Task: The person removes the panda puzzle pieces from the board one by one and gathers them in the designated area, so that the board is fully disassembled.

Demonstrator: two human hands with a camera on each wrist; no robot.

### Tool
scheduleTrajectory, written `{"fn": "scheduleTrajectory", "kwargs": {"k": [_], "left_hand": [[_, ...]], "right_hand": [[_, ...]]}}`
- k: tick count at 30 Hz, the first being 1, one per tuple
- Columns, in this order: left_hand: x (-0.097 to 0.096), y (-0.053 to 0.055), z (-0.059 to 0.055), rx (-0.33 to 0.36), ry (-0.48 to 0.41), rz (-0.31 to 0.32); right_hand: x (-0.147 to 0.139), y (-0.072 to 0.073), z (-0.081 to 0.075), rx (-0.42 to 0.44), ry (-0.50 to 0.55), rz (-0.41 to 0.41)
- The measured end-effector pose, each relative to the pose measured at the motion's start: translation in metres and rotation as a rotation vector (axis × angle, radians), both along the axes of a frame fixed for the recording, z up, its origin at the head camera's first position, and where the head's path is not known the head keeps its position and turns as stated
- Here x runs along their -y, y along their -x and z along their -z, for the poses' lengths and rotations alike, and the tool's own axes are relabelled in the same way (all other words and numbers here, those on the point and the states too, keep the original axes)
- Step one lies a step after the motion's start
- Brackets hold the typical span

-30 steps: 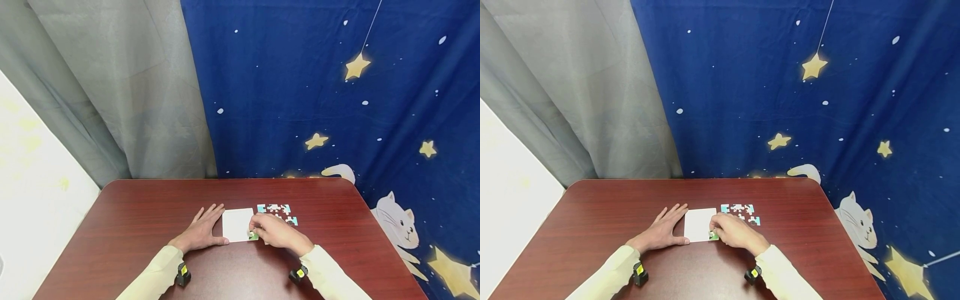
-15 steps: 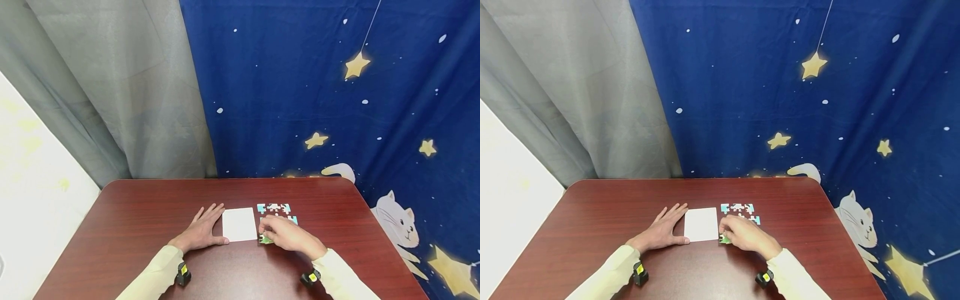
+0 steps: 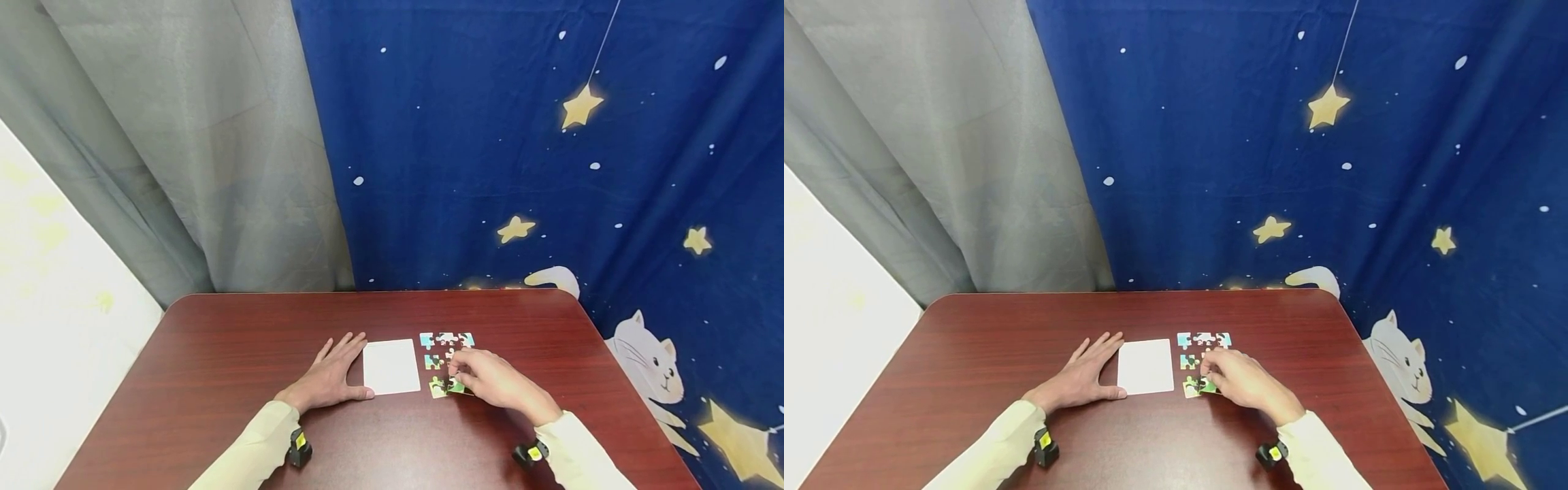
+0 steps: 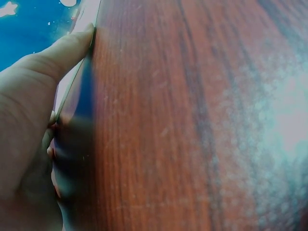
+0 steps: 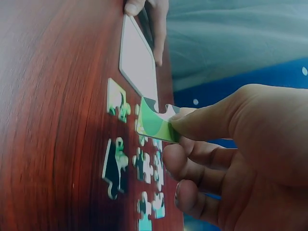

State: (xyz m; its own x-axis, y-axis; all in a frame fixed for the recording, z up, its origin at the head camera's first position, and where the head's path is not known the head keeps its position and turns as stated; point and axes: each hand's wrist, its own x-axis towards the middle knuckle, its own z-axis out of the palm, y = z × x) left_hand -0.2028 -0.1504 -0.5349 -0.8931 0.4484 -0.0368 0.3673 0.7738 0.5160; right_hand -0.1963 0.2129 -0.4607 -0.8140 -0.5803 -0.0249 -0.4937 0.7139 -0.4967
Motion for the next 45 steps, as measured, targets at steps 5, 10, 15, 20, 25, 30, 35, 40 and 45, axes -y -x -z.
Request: {"fn": "scheduleTrajectory", "kwargs": {"k": [5, 10, 15, 20, 25, 30, 35, 40, 45], "left_hand": [[0.001, 0.000, 0.001, -0.003, -0.011, -0.004], [0.000, 0.000, -0.003, 0.003, 0.007, 0.003], [0.000, 0.001, -0.003, 0.005, 0.011, 0.006], [0.000, 0.001, -0.001, 0.002, 0.026, 0.002], [0.000, 0.001, -0.001, 0.003, 0.026, 0.001], [0.000, 0.001, -0.002, 0.003, 0.026, -0.001], [0.001, 0.001, 0.000, 0.000, 0.023, 0.000], [0.000, 0.000, -0.001, -0.003, 0.021, 0.000], [-0.001, 0.000, -0.003, -0.004, 0.016, 0.008]], "right_hand": [[-0.012, 0.001, 0.004, -0.002, 0.014, 0.037], [-0.025, 0.000, 0.010, 0.001, 0.038, 0.080], [-0.040, -0.001, 0.016, 0.008, 0.069, 0.117], [-0.052, -0.002, 0.018, 0.015, 0.084, 0.140], [-0.059, -0.002, 0.021, 0.026, 0.073, 0.156], [-0.061, -0.001, 0.026, 0.022, 0.067, 0.148], [-0.061, 0.001, 0.031, 0.029, 0.070, 0.163], [-0.057, 0.002, 0.036, 0.007, 0.070, 0.186], [-0.055, 0.001, 0.036, -0.024, 0.064, 0.250]]}}
